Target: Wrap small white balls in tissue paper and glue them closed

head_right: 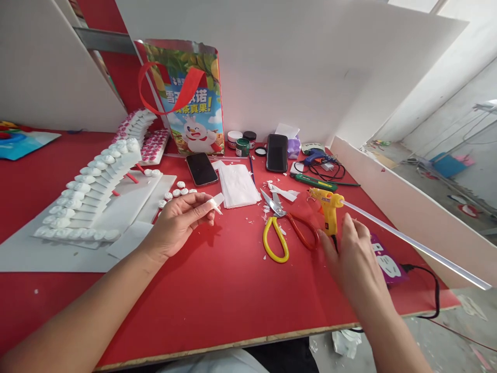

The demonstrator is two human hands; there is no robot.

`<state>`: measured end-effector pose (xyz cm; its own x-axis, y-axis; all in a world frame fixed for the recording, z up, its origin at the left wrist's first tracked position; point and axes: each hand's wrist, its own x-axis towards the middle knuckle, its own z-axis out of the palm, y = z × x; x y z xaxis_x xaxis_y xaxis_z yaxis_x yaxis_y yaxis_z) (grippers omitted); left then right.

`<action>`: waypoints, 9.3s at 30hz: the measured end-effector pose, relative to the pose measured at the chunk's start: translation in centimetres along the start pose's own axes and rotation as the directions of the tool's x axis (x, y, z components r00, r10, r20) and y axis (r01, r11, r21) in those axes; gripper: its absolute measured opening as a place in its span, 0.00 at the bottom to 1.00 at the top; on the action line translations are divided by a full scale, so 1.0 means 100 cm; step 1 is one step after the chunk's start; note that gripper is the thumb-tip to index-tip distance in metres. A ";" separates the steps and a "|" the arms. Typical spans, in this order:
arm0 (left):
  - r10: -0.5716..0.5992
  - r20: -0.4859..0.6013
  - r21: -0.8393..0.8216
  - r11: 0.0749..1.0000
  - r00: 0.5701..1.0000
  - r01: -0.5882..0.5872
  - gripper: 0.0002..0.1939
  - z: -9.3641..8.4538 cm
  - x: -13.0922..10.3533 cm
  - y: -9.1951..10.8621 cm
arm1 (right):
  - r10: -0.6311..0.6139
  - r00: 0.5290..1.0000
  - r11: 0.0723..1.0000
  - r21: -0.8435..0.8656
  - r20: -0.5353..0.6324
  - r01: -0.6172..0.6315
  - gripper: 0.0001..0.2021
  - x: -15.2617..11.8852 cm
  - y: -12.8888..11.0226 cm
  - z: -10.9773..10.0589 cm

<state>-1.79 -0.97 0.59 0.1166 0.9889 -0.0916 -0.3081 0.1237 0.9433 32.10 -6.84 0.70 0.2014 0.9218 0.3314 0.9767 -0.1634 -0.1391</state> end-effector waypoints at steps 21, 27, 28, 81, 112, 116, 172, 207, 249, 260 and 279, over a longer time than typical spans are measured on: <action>0.001 0.083 0.075 0.997 0.997 -0.007 0.16 -0.006 0.003 -0.009 | -0.276 0.876 0.104 0.919 0.395 -0.381 0.10 0.021 -0.168 0.028; 0.008 0.074 0.094 0.995 0.997 -0.015 0.16 -0.006 0.003 -0.012 | -0.278 0.898 0.096 0.940 0.342 -0.329 0.09 0.020 -0.174 0.023; 0.008 0.068 0.102 0.995 0.998 -0.015 0.16 -0.006 0.003 -0.013 | -0.277 0.901 0.096 0.943 0.334 -0.320 0.09 0.019 -0.174 0.024; 0.463 0.063 0.613 0.681 0.884 -0.400 0.09 -0.004 -0.003 -0.008 | -0.518 0.840 0.359 0.850 -0.162 0.385 0.17 0.012 -0.159 0.035; 0.130 0.159 -0.079 0.990 0.979 -0.118 0.03 -0.003 -0.001 -0.015 | -0.419 0.879 0.110 0.973 0.229 -0.201 0.10 0.014 -0.166 0.031; 0.128 0.138 -0.012 0.992 0.982 -0.128 0.05 -0.004 0.000 -0.016 | -0.395 0.906 0.247 0.968 0.152 -0.055 0.07 0.014 -0.166 0.027; -0.186 -0.139 -0.185 0.970 0.973 0.159 0.14 -0.007 0.007 0.001 | -0.235 0.842 0.305 0.859 0.486 -0.410 0.17 0.029 -0.124 -0.024; -0.190 -0.181 -0.027 0.982 0.965 0.188 0.11 -0.007 0.008 -0.005 | -0.365 0.804 0.555 0.803 0.469 -0.217 0.29 0.008 -0.134 0.026; -0.174 -0.038 -0.160 0.973 0.984 0.166 0.12 -0.005 0.006 -0.005 | 0.345 0.893 0.687 0.571 0.289 -0.450 0.15 0.060 -0.036 0.001; -0.200 0.025 -0.280 0.939 0.980 0.199 0.14 -0.002 0.004 0.001 | 0.388 0.891 0.840 0.307 0.234 -0.447 0.20 0.064 -0.016 0.022; -0.182 0.085 -0.273 0.941 0.980 0.198 0.11 0.000 0.000 0.003 | -0.249 0.933 0.646 0.672 -0.261 0.361 0.11 0.001 -0.129 -0.057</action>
<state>-1.94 -0.93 0.89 0.2502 0.9394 -0.2344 -0.5245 0.3350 0.7827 19.89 -6.65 7.87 -0.0364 0.8086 0.5872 0.6540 0.4636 -0.5978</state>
